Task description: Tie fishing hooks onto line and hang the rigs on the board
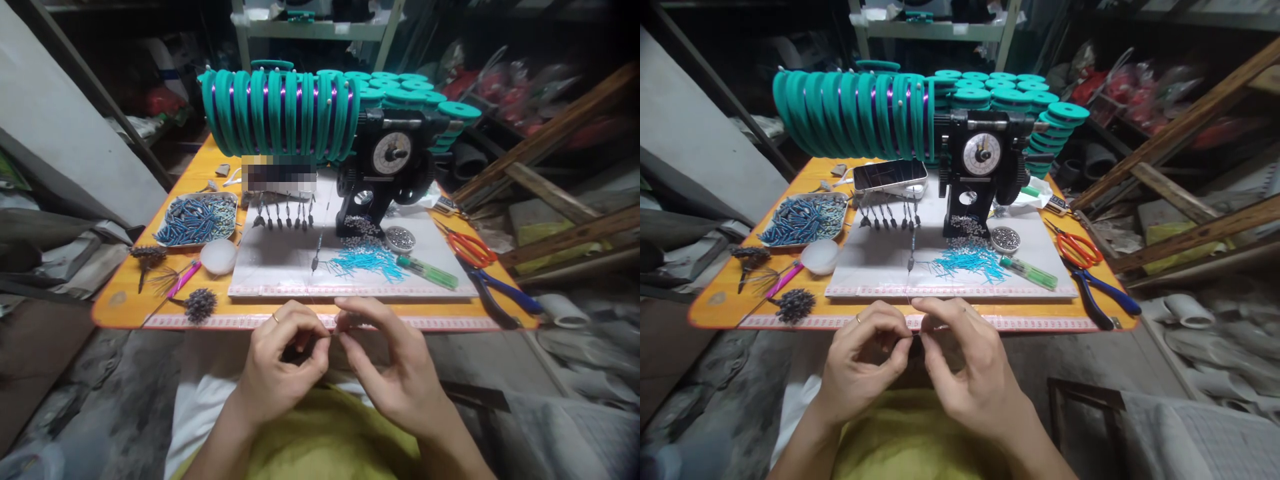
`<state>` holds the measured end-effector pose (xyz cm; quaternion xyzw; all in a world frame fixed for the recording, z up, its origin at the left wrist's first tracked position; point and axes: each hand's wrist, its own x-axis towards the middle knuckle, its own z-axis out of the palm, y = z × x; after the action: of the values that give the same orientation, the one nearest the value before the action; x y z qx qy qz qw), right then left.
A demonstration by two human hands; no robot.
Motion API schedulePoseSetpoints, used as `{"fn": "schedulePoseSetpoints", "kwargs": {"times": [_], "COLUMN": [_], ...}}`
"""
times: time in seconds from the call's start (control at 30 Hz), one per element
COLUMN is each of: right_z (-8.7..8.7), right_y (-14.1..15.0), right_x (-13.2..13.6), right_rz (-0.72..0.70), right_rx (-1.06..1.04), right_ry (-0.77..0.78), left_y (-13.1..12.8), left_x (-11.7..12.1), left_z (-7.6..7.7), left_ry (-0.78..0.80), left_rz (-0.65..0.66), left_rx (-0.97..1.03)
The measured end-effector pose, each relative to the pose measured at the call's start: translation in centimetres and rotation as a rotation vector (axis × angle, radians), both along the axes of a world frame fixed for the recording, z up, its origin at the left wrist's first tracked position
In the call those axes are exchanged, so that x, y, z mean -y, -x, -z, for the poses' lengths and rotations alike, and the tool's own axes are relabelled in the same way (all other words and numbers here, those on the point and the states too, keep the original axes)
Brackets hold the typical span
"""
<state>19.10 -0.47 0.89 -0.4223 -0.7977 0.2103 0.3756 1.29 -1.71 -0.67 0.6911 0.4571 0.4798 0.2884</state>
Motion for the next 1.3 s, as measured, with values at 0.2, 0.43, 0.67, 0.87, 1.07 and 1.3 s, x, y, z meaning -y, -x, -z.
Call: {"fn": "schedulePoseSetpoints", "kwargs": {"times": [0.2,0.43,0.67,0.87,1.07,1.3], "right_z": [-0.1,-0.2,-0.2,1.2,1.2,0.8], "right_y": [0.1,0.2,-0.2,0.4,2.4,2.6], "right_x": [0.1,0.2,0.4,0.0,-0.5,-0.5], "right_rz": [-0.019,-0.037,-0.035,-0.077,-0.081,0.012], "right_rx": [0.006,0.039,0.015,-0.340,-0.604,-0.500], "right_ry": [0.027,0.068,0.161,0.426,0.513,0.432], "left_y": [-0.5,-0.6,-0.3,-0.7,-1.1,-0.9], "left_x": [0.0,0.2,0.2,0.3,0.3,0.0], "left_z": [-0.4,-0.2,0.0,0.1,0.2,0.6], "left_ry": [0.009,0.114,0.189,0.267,0.338,0.351], "left_rz": [-0.021,-0.023,-0.004,-0.082,-0.077,-0.105], "left_rx": [-0.042,0.043,0.154,0.383,0.490,0.502]}}
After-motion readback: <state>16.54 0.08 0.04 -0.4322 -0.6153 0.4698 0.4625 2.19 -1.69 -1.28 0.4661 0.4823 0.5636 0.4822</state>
